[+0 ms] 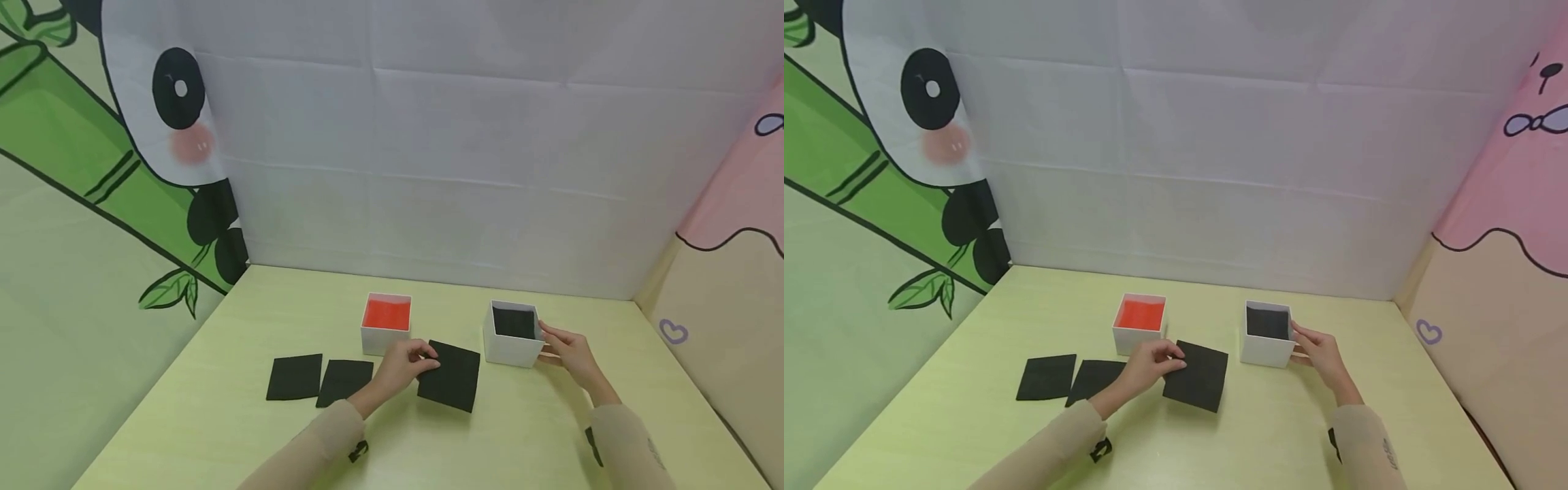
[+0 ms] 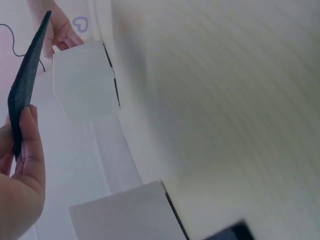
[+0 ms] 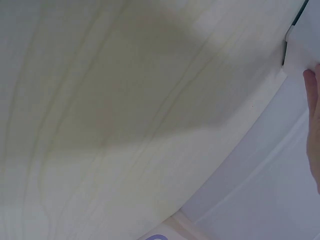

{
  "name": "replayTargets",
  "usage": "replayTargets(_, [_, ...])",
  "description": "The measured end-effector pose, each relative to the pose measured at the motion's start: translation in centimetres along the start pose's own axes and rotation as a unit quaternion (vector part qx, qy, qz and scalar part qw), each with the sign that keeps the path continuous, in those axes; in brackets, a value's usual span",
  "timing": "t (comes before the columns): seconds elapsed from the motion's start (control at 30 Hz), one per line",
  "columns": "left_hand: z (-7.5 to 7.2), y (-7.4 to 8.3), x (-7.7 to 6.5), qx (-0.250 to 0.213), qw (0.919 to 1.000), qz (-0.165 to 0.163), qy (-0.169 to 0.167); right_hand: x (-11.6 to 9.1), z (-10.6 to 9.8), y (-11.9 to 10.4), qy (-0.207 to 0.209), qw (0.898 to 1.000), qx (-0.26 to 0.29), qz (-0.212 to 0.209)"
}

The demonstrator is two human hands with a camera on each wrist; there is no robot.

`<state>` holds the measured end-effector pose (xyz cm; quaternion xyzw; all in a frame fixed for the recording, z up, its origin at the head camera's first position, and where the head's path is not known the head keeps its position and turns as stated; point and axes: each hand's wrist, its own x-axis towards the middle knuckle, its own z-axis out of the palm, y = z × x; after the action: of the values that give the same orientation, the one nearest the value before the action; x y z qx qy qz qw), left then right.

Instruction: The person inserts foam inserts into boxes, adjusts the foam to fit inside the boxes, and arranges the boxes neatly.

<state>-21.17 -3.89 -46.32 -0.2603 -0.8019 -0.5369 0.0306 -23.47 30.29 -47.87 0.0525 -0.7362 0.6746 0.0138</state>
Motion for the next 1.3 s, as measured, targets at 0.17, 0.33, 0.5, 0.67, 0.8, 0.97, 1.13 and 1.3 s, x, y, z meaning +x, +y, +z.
replayTargets(0.17, [0.5, -0.2, 0.5, -0.006, 0.9999, -0.004, 0.013, 0.2, 0.4, -0.2, 0.005, 1.000, 0.008, -0.005])
replayTargets(0.33, [0.9, 0.1, 1.0, -0.010, 0.9997, -0.018, 0.016, 0.2, 0.6, -0.4, 0.009, 1.000, 0.009, 0.001])
replayTargets(0.5, [1.4, 0.7, 1.8, -0.019, 0.9995, -0.020, 0.017, 0.2, 0.6, -0.5, 0.011, 1.000, -0.003, 0.003])
replayTargets(0.67, [2.1, 1.0, 2.4, -0.026, 0.9993, -0.021, 0.018, 0.2, 0.6, -0.4, 0.010, 1.000, -0.009, 0.007])
replayTargets(0.8, [2.6, 1.2, 2.8, -0.033, 0.9987, -0.033, 0.021, 0.2, 0.5, -0.1, 0.006, 1.000, -0.002, 0.005])
replayTargets(0.97, [3.2, 1.5, 3.6, -0.061, 0.9969, -0.032, 0.037, 0.2, 0.3, 0.1, 0.010, 1.000, -0.009, 0.003])
replayTargets(1.13, [4.0, 1.5, 4.5, -0.110, 0.9919, -0.032, 0.054, 0.1, 0.2, 0.0, 0.015, 1.000, -0.016, 0.009])
replayTargets(1.3, [4.9, 1.5, 5.5, -0.124, 0.9893, -0.049, 0.060, -0.1, 0.3, -0.1, 0.014, 1.000, -0.011, 0.009])
